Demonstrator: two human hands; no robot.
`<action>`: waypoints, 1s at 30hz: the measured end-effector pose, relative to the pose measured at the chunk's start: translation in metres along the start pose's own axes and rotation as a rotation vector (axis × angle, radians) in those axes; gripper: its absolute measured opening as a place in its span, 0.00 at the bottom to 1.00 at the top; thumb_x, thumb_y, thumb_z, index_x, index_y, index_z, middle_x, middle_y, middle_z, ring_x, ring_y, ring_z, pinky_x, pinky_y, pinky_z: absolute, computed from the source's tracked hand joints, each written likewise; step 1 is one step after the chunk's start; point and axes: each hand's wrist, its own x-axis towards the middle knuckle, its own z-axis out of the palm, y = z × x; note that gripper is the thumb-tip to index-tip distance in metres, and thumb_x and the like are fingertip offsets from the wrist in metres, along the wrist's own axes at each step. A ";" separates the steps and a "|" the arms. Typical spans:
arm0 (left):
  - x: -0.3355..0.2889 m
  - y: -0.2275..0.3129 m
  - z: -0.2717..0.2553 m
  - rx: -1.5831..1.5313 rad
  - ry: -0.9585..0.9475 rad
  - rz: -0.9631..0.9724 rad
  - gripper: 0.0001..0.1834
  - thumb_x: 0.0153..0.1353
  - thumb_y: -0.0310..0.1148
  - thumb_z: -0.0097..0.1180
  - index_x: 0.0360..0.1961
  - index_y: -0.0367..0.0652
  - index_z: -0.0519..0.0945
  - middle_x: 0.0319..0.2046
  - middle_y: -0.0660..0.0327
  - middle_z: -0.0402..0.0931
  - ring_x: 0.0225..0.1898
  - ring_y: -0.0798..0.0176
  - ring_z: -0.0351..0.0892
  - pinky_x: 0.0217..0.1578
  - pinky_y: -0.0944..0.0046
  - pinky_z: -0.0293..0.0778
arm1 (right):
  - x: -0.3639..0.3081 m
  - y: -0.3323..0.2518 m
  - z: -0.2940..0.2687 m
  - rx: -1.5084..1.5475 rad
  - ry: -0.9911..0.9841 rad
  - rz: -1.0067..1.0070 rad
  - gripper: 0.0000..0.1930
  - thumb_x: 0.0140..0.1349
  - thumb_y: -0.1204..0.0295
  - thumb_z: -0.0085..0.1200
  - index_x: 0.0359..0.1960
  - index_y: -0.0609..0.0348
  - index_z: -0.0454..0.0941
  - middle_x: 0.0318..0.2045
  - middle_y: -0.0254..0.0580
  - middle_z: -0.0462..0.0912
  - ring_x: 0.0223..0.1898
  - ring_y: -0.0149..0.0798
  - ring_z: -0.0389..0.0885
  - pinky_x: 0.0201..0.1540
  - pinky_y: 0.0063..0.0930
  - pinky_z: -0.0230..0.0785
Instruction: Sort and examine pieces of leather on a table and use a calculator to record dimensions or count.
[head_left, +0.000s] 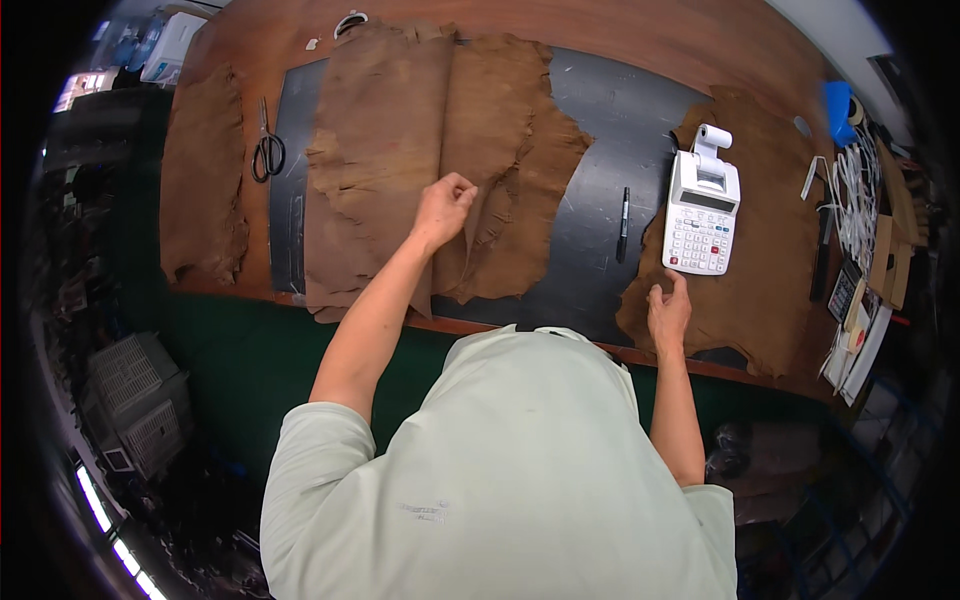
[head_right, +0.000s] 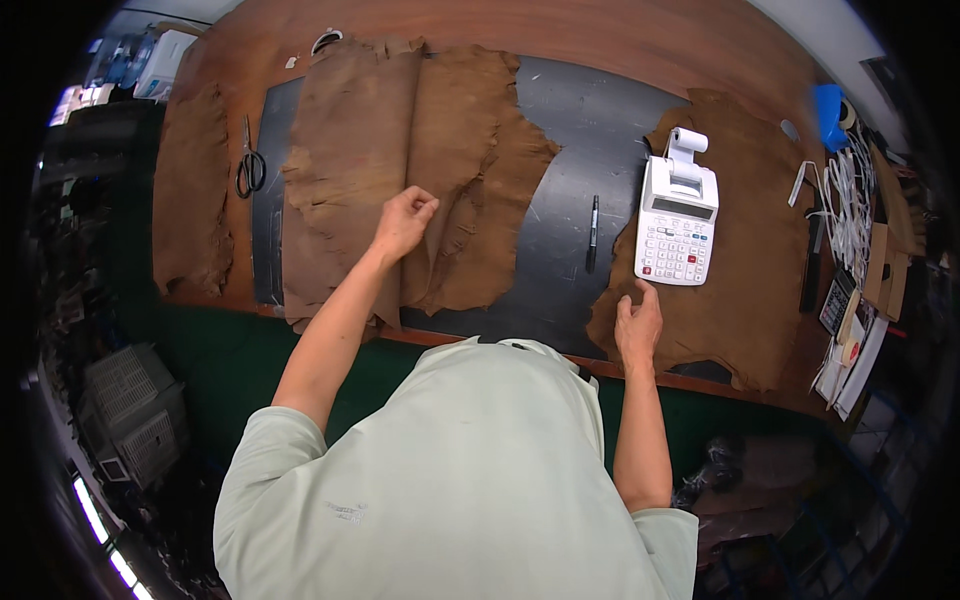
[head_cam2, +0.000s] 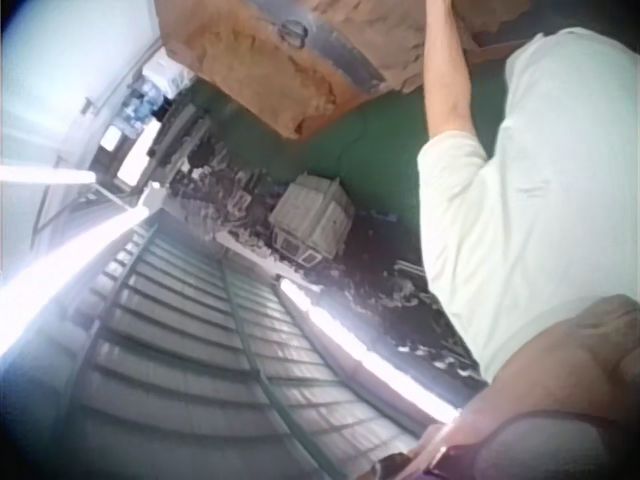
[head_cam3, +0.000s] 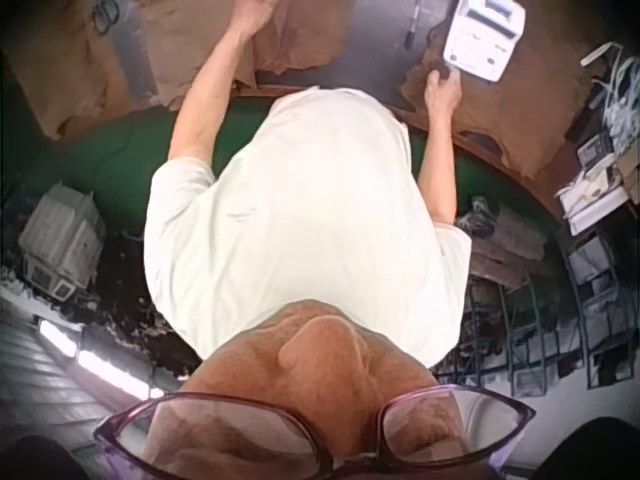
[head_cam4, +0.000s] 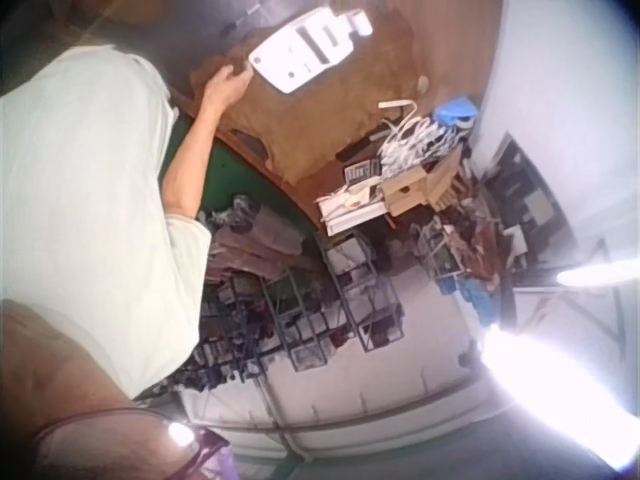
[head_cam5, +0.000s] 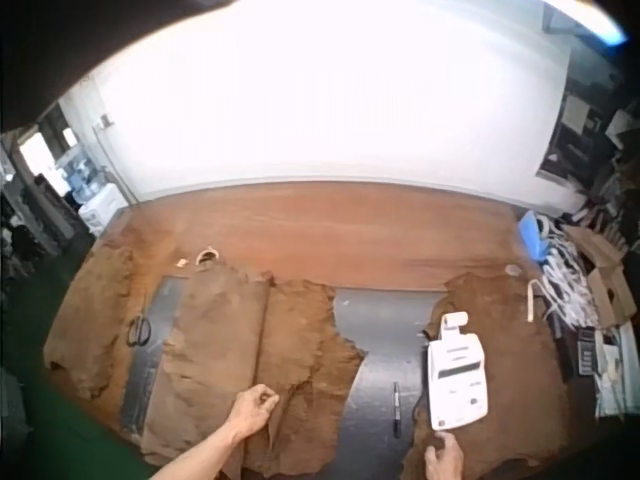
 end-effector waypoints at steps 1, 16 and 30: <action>0.002 -0.018 -0.019 -0.043 0.077 0.017 0.09 0.64 0.33 0.62 0.38 0.36 0.83 0.26 0.57 0.81 0.28 0.65 0.78 0.33 0.63 0.75 | -0.001 0.003 0.002 0.006 -0.009 -0.005 0.20 0.63 0.71 0.56 0.58 0.60 0.75 0.37 0.51 0.83 0.31 0.44 0.81 0.42 0.39 0.73; -0.015 -0.110 -0.107 0.300 0.401 -0.149 0.09 0.64 0.33 0.59 0.41 0.38 0.80 0.39 0.49 0.83 0.43 0.43 0.82 0.43 0.49 0.75 | 0.006 0.005 0.007 -0.013 -0.024 -0.084 0.20 0.62 0.71 0.56 0.57 0.61 0.76 0.32 0.48 0.81 0.30 0.42 0.79 0.41 0.37 0.73; -0.014 -0.047 0.014 0.592 0.205 0.364 0.40 0.67 0.40 0.54 0.74 0.36 0.53 0.75 0.46 0.50 0.77 0.46 0.46 0.74 0.46 0.46 | 0.007 0.012 -0.007 -0.020 0.019 -0.091 0.20 0.62 0.72 0.56 0.56 0.62 0.76 0.40 0.50 0.83 0.32 0.42 0.81 0.42 0.37 0.74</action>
